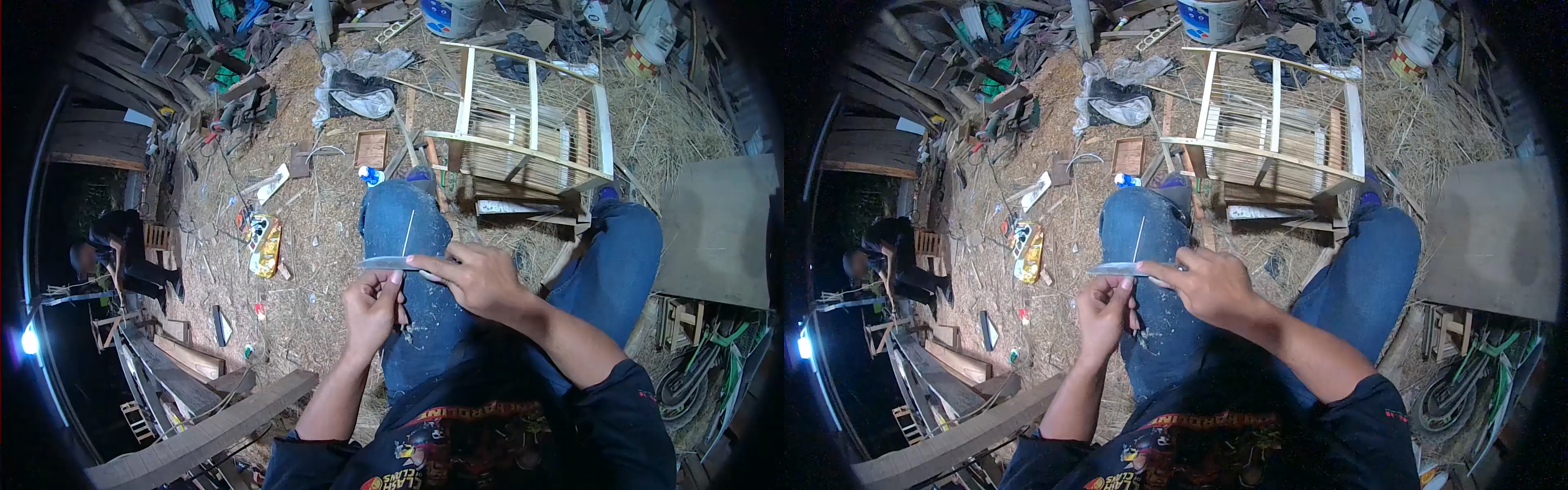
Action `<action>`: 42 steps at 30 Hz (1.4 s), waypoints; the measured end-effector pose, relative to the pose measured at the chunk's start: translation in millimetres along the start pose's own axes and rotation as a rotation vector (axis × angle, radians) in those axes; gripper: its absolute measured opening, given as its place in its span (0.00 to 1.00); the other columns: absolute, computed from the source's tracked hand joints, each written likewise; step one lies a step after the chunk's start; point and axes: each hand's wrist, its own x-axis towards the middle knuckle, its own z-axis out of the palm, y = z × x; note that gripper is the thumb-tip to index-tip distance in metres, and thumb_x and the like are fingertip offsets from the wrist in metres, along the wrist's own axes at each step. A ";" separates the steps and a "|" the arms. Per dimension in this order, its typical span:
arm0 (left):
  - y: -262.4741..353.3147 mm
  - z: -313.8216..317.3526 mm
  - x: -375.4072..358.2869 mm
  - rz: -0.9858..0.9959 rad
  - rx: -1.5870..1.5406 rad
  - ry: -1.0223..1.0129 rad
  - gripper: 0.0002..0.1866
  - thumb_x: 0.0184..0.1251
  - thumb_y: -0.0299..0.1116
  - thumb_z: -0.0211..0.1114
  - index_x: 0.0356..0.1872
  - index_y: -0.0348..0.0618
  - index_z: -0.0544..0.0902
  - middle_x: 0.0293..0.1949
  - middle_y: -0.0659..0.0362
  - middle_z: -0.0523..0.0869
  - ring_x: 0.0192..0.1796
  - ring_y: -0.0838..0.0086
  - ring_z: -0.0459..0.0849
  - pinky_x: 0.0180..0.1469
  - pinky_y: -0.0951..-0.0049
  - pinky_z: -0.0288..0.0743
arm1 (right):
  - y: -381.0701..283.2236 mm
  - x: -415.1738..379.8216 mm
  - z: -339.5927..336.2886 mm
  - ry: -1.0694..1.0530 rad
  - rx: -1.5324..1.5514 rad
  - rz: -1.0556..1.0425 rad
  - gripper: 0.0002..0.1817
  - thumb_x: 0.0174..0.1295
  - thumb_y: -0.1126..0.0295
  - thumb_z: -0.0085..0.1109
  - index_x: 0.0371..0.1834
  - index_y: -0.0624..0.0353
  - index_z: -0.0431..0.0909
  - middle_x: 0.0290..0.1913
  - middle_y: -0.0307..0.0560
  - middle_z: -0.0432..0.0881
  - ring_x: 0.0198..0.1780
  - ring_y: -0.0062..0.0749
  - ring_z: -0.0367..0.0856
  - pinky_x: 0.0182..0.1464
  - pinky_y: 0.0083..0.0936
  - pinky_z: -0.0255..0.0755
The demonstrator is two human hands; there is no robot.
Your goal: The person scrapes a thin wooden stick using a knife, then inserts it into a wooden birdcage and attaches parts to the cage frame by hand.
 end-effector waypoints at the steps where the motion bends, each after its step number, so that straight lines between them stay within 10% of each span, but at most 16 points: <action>1: -1.8 -0.5 0.9 -0.002 0.001 -0.001 0.11 0.80 0.32 0.65 0.42 0.32 0.84 0.24 0.60 0.82 0.17 0.79 0.78 0.19 0.78 0.71 | -0.5 -0.8 0.7 0.009 -0.022 -0.024 0.23 0.65 0.60 0.67 0.65 0.27 0.85 0.26 0.38 0.73 0.27 0.35 0.80 0.27 0.36 0.75; 42: -4.2 -1.0 0.9 -0.053 -0.123 -0.034 0.14 0.84 0.36 0.60 0.43 0.33 0.83 0.21 0.63 0.78 0.13 0.81 0.72 0.15 0.78 0.66 | 5.3 0.8 9.3 0.065 -0.090 -0.014 0.17 0.66 0.61 0.69 0.58 0.31 0.90 0.22 0.36 0.70 0.21 0.29 0.75 0.18 0.32 0.67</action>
